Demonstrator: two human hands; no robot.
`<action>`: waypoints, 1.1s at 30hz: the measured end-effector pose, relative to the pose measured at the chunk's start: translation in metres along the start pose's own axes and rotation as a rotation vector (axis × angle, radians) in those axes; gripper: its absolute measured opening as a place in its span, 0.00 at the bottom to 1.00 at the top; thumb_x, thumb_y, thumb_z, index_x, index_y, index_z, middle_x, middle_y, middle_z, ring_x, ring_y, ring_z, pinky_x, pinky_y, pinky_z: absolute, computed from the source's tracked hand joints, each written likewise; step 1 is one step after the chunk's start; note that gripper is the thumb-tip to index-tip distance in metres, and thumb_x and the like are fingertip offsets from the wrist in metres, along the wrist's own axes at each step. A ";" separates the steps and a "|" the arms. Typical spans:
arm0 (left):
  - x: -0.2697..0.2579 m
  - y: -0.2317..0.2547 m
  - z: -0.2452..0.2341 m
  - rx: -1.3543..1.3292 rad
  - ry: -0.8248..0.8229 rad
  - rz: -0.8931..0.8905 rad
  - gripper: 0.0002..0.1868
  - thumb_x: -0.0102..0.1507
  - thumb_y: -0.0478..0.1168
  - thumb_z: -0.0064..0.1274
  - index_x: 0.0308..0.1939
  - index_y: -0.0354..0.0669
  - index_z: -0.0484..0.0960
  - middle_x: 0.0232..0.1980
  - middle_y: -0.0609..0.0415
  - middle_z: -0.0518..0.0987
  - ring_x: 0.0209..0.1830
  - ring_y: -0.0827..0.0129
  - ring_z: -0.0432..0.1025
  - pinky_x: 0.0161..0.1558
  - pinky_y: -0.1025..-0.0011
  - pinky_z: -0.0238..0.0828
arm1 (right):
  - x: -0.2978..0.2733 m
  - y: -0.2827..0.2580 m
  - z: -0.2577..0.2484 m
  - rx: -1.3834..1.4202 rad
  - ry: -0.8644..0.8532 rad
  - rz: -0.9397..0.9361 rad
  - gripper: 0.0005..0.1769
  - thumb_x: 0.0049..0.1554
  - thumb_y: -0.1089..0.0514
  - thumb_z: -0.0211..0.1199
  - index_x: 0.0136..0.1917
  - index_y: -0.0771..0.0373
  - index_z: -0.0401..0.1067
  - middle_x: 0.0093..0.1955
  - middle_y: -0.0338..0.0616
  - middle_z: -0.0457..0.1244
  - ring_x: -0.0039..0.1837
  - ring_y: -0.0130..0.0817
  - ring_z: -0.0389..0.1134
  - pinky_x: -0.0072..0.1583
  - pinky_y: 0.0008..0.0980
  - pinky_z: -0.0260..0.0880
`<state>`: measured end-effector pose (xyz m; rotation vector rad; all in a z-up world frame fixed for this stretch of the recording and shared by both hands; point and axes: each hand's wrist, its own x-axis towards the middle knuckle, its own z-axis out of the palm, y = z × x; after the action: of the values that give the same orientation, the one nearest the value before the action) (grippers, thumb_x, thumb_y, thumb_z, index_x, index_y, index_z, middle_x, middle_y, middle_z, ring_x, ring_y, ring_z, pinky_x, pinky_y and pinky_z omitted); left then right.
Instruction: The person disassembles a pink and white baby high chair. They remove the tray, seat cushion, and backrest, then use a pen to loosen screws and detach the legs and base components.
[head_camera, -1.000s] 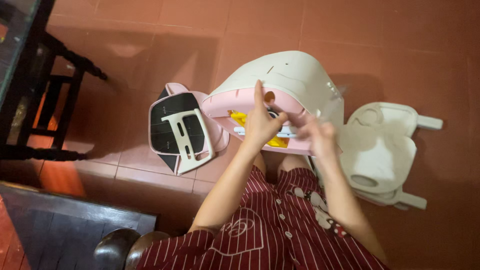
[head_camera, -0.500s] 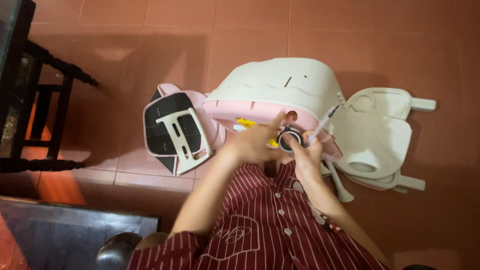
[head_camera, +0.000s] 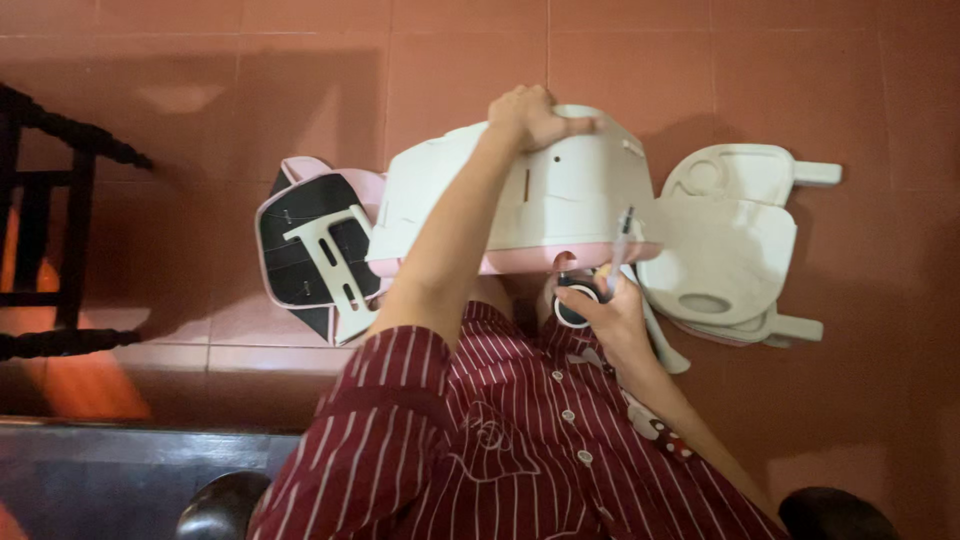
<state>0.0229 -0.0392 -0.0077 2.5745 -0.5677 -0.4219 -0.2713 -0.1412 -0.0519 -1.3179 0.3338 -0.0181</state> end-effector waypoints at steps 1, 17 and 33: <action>0.003 -0.004 -0.004 -0.008 -0.009 -0.016 0.46 0.44 0.82 0.54 0.36 0.42 0.90 0.43 0.42 0.84 0.48 0.53 0.80 0.52 0.57 0.75 | 0.001 -0.009 0.000 -0.082 0.002 0.049 0.17 0.49 0.66 0.74 0.42 0.62 0.64 0.43 0.43 0.68 0.42 0.25 0.68 0.43 0.24 0.70; -0.034 -0.120 -0.065 -0.293 0.226 -0.274 0.44 0.53 0.78 0.49 0.45 0.42 0.89 0.42 0.43 0.86 0.48 0.54 0.81 0.55 0.62 0.72 | 0.055 0.085 -0.120 -0.156 0.413 0.347 0.24 0.58 0.60 0.72 0.57 0.73 0.60 0.50 0.57 0.67 0.47 0.44 0.72 0.39 0.35 0.69; -0.004 -0.102 -0.053 -0.208 0.171 -0.322 0.42 0.55 0.79 0.45 0.44 0.46 0.89 0.43 0.45 0.86 0.49 0.54 0.79 0.55 0.59 0.70 | 0.094 0.205 -0.199 0.039 0.679 0.674 0.15 0.62 0.58 0.62 0.54 0.75 0.70 0.50 0.55 0.68 0.47 0.50 0.72 0.45 0.53 0.77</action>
<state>0.0724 0.0644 -0.0137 2.4705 -0.0437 -0.3409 -0.2677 -0.2956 -0.3102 -1.0735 1.3349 0.0975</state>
